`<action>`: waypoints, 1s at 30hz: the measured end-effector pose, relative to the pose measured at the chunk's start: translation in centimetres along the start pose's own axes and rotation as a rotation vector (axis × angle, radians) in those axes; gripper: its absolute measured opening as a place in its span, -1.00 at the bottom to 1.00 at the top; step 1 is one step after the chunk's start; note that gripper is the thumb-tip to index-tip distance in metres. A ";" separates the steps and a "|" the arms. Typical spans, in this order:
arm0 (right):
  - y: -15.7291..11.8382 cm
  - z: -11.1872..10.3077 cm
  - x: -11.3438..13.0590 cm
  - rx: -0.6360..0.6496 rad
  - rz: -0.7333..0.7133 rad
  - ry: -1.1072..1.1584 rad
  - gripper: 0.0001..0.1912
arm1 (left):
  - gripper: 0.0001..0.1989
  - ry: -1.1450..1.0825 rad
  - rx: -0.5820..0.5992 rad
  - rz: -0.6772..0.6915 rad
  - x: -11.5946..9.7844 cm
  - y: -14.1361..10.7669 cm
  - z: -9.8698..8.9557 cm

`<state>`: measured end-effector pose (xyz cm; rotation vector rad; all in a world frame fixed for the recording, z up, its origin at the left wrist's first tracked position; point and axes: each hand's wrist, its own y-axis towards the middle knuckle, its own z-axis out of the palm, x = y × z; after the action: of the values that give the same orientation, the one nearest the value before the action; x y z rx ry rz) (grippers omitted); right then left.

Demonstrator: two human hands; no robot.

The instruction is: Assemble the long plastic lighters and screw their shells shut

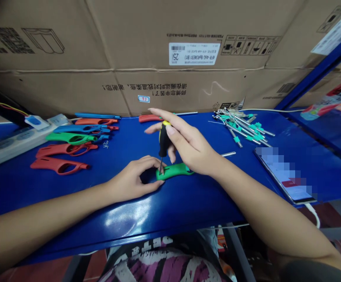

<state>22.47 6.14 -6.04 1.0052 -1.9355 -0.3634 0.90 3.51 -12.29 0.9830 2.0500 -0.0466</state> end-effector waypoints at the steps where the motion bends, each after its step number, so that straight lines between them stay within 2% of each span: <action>1: 0.0 0.1 0.0 -0.004 0.019 0.020 -0.57 | -0.85 0.002 0.002 -0.002 0.0 0.0 0.0; 5: 0.0 0.2 0.0 -0.174 -0.128 -0.210 -0.65 | -0.85 -0.002 -0.002 0.014 0.0 -0.1 0.0; 7: -0.1 0.2 0.1 -0.145 -0.155 -0.238 -0.62 | -0.86 -0.001 0.000 0.008 0.0 -0.1 0.0; 10: -0.2 0.5 0.3 -0.003 -0.066 -0.105 -0.55 | -0.86 0.007 0.005 -0.002 0.0 0.0 0.0; 11: -0.2 0.6 0.3 0.004 -0.065 -0.088 -0.56 | -0.86 0.011 0.001 0.001 0.0 -0.1 0.0; 15: -0.4 0.6 0.1 -0.131 -0.271 -0.253 -0.61 | -0.83 0.032 -0.029 0.027 0.1 -0.1 0.1; 16: -0.5 0.6 0.2 -0.131 -0.300 -0.267 -0.61 | -0.83 0.033 -0.031 0.029 0.1 -0.1 0.1; 20: -0.5 0.5 0.8 0.024 -0.144 -0.099 -0.56 | -0.85 0.021 -0.013 0.012 0.1 -0.1 0.1; 22: -0.4 0.5 0.9 -0.008 -0.152 -0.128 -0.62 | -0.83 0.025 -0.017 0.010 0.1 -0.1 0.1; 25: -0.4 0.3 0.8 -0.137 -0.309 -0.310 -0.70 | -0.83 0.024 -0.026 0.018 0.0 -0.1 0.0; 26: -0.4 0.3 0.7 -0.143 -0.312 -0.316 -0.70 | -0.83 0.018 -0.021 0.017 0.0 -0.1 0.0; 30: -0.3 0.5 0.4 -0.021 -0.098 -0.053 -0.56 | -0.86 0.007 0.008 -0.005 -0.1 0.0 -0.1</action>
<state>22.09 5.55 -6.26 1.0894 -1.9297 -0.4689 0.91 3.45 -12.15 0.9838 2.0602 -0.0540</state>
